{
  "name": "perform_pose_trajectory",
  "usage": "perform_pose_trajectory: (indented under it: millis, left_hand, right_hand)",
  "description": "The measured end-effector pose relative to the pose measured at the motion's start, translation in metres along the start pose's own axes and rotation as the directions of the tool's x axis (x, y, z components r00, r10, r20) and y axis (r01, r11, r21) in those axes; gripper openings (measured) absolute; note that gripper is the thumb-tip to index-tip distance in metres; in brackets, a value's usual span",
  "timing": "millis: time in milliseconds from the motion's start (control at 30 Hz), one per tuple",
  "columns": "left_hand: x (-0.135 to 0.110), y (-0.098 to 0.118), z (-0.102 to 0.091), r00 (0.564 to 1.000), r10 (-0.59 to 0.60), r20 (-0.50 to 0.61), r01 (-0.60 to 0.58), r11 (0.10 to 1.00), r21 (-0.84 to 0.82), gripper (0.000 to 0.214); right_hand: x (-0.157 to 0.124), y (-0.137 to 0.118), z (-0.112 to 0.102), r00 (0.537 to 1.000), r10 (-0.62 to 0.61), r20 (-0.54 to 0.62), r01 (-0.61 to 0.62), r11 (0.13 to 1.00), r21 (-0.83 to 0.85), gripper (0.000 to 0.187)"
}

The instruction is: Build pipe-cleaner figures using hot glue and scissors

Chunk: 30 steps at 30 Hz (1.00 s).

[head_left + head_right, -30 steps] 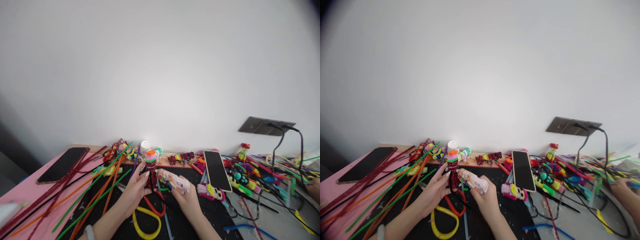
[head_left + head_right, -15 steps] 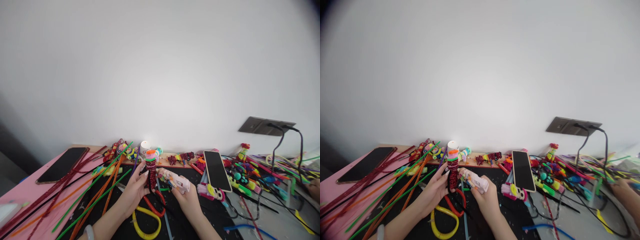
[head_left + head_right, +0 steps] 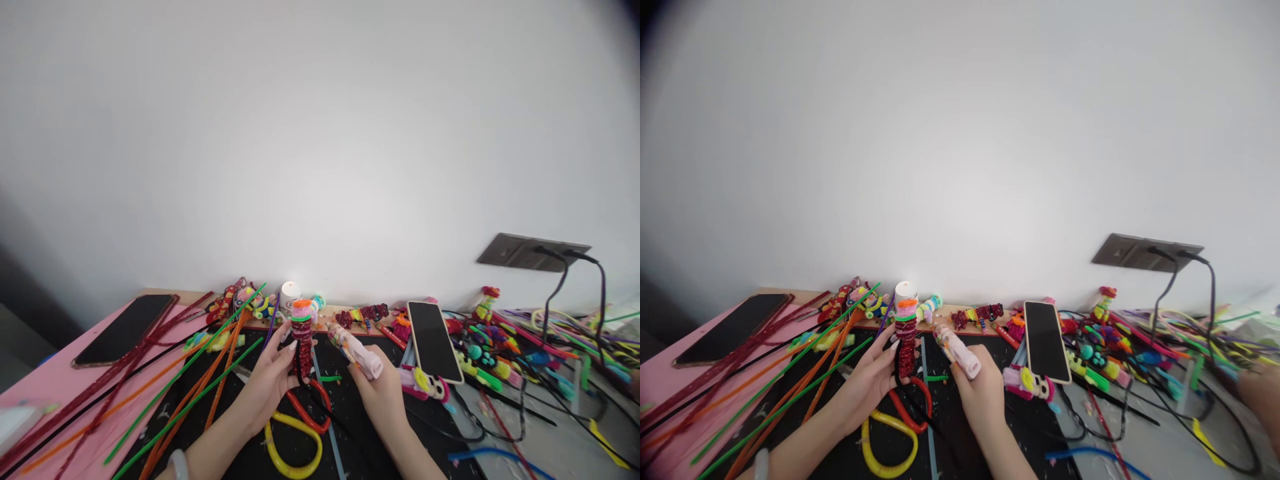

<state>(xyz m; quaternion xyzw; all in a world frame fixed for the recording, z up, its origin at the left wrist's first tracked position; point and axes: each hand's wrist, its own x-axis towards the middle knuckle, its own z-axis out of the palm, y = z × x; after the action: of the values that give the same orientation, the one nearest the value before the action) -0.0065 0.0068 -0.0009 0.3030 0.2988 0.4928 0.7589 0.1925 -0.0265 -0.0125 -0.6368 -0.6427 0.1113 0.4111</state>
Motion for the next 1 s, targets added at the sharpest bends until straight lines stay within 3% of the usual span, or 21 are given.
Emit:
perform_pose_trajectory:
  millis: [233,333,467,600,800,1000]
  left_hand:
    - [0.000,-0.001,-0.002,1.000,0.002,0.026,-0.002,1.000,-0.008,0.070]
    - [-0.002,0.000,-0.001,1.000,0.015,0.026,-0.015,1.000,0.008,0.070]
    - [-0.003,0.001,0.001,0.999,0.044,0.030,-0.044,0.999,0.032,0.070]
    - [-0.003,0.001,0.002,0.998,0.039,0.047,-0.042,0.997,0.062,0.066]
    - [-0.004,0.000,0.004,0.996,0.021,0.081,-0.027,0.997,0.073,0.065]
    - [-0.004,-0.002,0.003,0.993,0.007,0.114,-0.016,0.996,0.082,0.066]
  right_hand:
    - [0.000,-0.003,-0.003,1.000,0.010,0.020,-0.001,0.912,-0.411,0.033]
    - [-0.002,-0.006,-0.002,1.000,0.003,0.011,0.002,0.875,-0.483,0.042]
    - [-0.004,-0.012,-0.002,0.990,-0.141,0.004,0.133,0.923,-0.362,0.051]
    - [-0.006,-0.019,-0.003,0.955,-0.289,0.065,0.295,0.946,-0.133,0.037]
    - [-0.013,-0.031,0.004,0.932,-0.327,0.154,0.328,0.944,0.020,0.029]
    - [-0.020,-0.031,0.012,0.886,-0.459,0.066,0.447,0.883,0.141,0.009]
